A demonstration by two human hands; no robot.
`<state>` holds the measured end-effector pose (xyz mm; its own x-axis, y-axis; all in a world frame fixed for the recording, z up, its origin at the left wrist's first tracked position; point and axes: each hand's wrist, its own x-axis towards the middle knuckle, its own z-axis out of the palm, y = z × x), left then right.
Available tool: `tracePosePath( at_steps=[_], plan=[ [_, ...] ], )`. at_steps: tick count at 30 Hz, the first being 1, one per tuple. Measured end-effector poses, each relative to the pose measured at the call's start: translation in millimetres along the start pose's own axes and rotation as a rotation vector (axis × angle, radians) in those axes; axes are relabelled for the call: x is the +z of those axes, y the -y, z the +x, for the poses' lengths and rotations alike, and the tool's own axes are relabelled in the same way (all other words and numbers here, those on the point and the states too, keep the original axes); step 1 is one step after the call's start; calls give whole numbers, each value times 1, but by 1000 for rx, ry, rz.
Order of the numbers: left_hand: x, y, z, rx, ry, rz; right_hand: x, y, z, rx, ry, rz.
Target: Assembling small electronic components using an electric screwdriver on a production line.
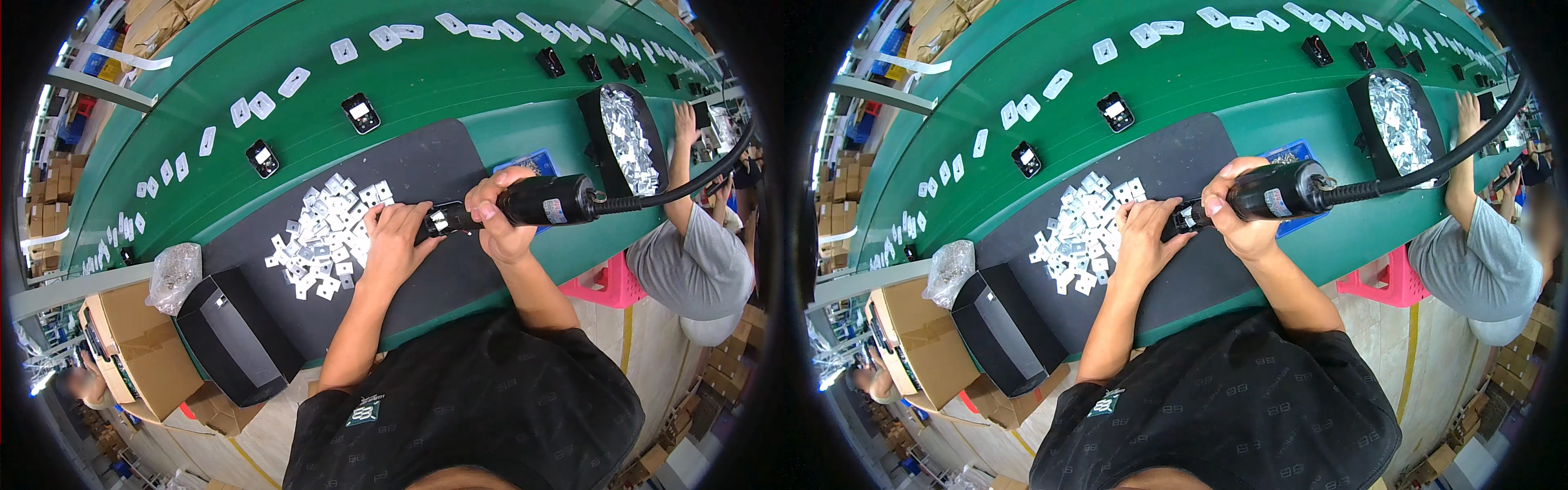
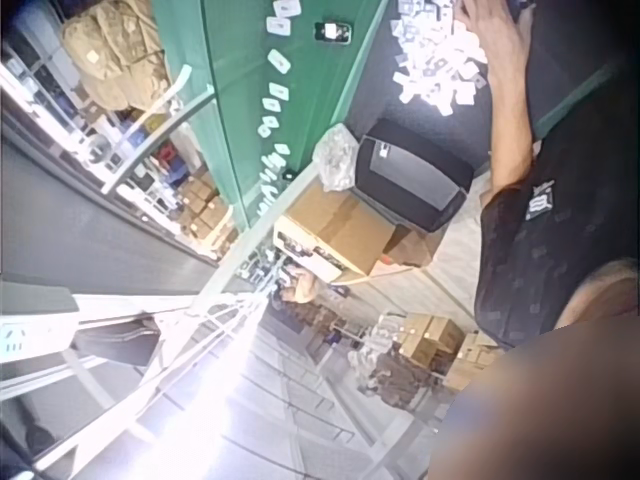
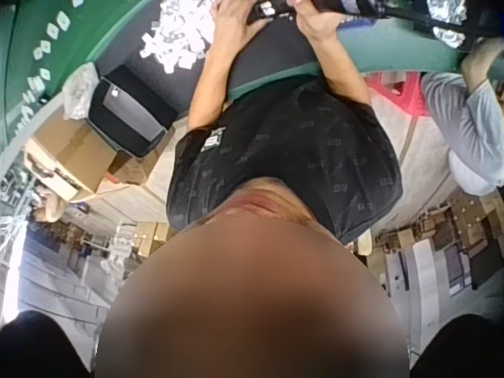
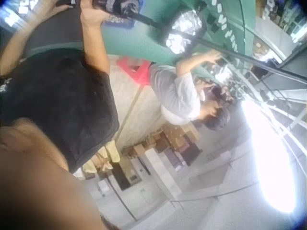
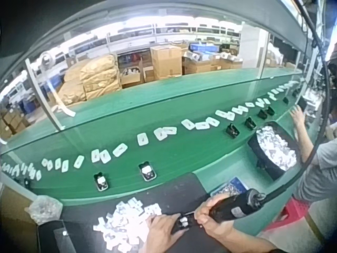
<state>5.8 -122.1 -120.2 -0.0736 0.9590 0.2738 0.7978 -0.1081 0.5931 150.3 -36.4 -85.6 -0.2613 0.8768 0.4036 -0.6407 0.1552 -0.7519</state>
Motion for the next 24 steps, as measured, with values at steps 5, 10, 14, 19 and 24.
tracePosePath(
  at_steps=[5, 10, 14, 19, 24],
  plan=[
    [2, 1, -1, 2, -8, -1, -2, -2, -1, 16, 13, -11],
    [3, 5, 0, 9, -9, -16, -4, -4, 0, -34, 114, -43],
    [-2, 6, 0, 0, 12, -14, -2, -8, 2, -25, 143, -6],
    [1, 5, 4, 27, 4, -31, -1, -6, 1, 34, 130, 31],
    [12, 19, -3, 24, 9, -35, -11, -9, 0, 158, 227, -208]
  ],
)
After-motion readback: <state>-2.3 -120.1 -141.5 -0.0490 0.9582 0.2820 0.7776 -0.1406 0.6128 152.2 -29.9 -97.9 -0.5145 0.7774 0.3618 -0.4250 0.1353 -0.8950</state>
